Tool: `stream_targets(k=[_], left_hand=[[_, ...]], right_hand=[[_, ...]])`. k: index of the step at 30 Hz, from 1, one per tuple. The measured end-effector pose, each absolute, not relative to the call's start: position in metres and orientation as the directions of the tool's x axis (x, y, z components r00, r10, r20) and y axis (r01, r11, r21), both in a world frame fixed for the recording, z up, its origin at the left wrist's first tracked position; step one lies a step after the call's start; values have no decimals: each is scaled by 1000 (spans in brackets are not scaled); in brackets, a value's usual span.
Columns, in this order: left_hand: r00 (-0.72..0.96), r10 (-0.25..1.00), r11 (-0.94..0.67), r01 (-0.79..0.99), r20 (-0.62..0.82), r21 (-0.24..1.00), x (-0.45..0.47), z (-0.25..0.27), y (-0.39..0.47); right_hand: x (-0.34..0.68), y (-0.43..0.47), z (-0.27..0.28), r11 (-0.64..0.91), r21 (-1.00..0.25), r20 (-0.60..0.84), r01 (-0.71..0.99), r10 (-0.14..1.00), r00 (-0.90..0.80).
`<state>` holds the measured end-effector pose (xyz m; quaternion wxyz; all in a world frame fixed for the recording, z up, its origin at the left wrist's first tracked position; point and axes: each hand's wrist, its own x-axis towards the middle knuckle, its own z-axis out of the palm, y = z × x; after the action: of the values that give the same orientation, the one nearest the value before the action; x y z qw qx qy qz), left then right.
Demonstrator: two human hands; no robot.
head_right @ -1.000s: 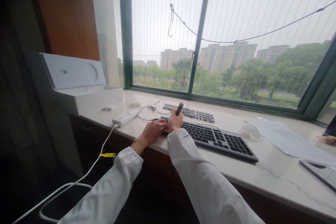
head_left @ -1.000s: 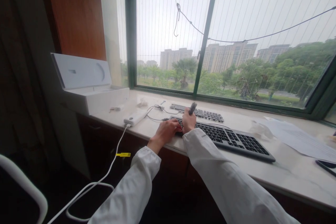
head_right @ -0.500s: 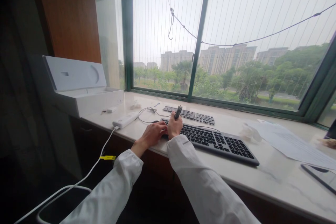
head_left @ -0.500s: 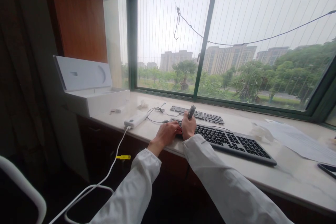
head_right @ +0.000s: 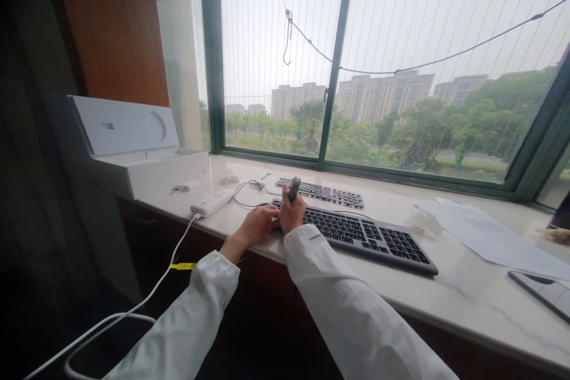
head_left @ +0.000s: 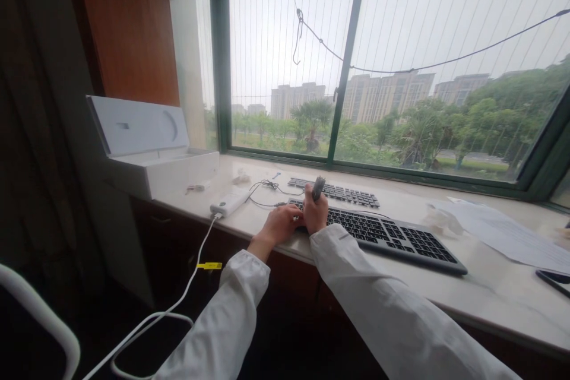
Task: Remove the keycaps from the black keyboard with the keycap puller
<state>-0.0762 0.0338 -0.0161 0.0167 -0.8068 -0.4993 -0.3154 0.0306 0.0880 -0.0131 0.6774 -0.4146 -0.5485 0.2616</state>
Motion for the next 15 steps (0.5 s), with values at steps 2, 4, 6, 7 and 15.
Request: stream_targets(k=[2,4,6,7,15], left_hand=[[301,801,-497,815,517,296,-77,-16,35],[294,807,-487,822,512,295,-77,-16,35],[285,815,-471,833,504,291,-77,-16,36],[282,819,-465,837,500,290,-77,-16,36],[233,855,-381,889,463,255,-74,-14,34]], right_hand=[[30,83,-12,568,-803,596,183,760,260],[29,79,-12,603,-758,651,249,718,244],[28,75,-11,623,-724,687,296,689,230],[28,74,-11,628,-712,698,314,679,226],[28,63,-12,666,-670,733,328,664,148]])
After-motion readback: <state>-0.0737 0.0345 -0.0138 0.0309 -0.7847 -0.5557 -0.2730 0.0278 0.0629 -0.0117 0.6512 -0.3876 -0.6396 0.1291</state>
